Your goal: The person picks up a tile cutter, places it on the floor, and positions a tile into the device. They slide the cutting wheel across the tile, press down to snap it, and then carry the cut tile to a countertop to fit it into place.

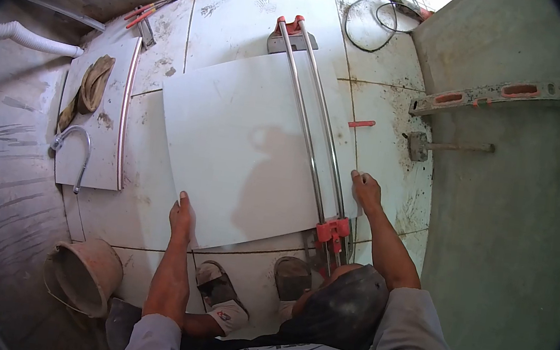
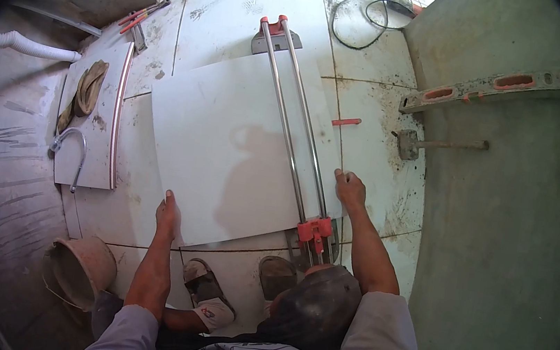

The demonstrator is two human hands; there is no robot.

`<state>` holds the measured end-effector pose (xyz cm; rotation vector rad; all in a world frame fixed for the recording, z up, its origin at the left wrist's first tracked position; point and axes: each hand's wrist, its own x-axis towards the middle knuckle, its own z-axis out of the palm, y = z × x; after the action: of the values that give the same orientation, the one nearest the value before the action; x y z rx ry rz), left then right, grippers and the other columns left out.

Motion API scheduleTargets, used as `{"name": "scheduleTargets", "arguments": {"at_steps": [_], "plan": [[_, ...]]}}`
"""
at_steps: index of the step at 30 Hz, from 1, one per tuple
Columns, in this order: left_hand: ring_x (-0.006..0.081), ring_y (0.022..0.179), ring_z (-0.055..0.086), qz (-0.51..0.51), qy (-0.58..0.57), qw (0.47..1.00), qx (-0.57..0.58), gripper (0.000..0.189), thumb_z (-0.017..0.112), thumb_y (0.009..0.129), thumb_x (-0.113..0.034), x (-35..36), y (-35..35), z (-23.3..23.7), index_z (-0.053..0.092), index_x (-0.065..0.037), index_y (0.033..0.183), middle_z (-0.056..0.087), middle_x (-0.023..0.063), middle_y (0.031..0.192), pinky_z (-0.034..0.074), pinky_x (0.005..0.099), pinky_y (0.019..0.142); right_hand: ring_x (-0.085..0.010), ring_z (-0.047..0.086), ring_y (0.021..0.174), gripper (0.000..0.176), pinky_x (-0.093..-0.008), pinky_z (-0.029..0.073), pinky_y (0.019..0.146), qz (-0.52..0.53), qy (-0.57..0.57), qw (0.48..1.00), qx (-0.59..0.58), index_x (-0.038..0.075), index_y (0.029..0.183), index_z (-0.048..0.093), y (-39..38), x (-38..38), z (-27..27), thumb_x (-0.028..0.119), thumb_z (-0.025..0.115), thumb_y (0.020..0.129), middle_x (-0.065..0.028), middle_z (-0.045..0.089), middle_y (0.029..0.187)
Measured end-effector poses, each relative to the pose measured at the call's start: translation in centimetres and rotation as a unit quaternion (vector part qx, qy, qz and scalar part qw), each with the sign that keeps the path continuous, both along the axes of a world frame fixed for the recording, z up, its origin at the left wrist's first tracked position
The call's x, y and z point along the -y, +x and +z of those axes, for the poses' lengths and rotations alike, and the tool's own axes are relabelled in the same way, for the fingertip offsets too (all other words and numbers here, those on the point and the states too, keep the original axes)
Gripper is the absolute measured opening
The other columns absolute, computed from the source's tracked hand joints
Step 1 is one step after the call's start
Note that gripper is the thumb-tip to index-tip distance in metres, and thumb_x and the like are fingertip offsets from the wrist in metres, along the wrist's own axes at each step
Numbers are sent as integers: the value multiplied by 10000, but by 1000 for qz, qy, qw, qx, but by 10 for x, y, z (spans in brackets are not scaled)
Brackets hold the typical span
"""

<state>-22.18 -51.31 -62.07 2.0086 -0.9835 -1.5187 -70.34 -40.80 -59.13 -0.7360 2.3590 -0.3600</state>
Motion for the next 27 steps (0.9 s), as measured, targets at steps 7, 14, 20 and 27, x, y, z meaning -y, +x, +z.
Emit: {"name": "scheduleTargets", "arguments": {"at_steps": [7, 14, 20, 27], "plan": [[156, 816, 456, 1, 8, 1000, 18, 648, 477, 867, -585, -6, -15, -31, 545, 42, 1013, 518, 55, 896, 413, 296, 773, -368, 614, 841, 520, -427, 458, 764, -37, 12, 998, -39, 3, 826, 617, -20, -19, -10, 506, 489, 846, -210, 643, 844], [148, 782, 443, 11, 38, 999, -7, 584, 486, 870, -569, -1, -35, 0, 542, 10, 922, 499, 36, 831, 421, 305, 732, -334, 617, 797, 499, -401, 462, 729, -84, 0, 995, -44, 9, 801, 612, -18, -12, -10, 499, 522, 831, -184, 641, 807], [153, 827, 463, -8, 47, 999, -12, 642, 476, 874, -569, 5, -56, 16, 537, 49, 1035, 524, 58, 894, 421, 298, 752, -349, 613, 771, 487, -416, 463, 706, -112, -34, 990, -77, 8, 779, 601, -32, -4, -21, 491, 549, 815, -185, 634, 775], [180, 883, 493, 6, 63, 998, -31, 670, 474, 873, -571, 2, -50, 5, 528, 58, 1096, 553, 91, 969, 427, 324, 802, -355, 608, 755, 465, -426, 457, 698, -109, -54, 990, -71, -3, 779, 596, -32, -4, -19, 457, 553, 827, -194, 630, 761]]}}
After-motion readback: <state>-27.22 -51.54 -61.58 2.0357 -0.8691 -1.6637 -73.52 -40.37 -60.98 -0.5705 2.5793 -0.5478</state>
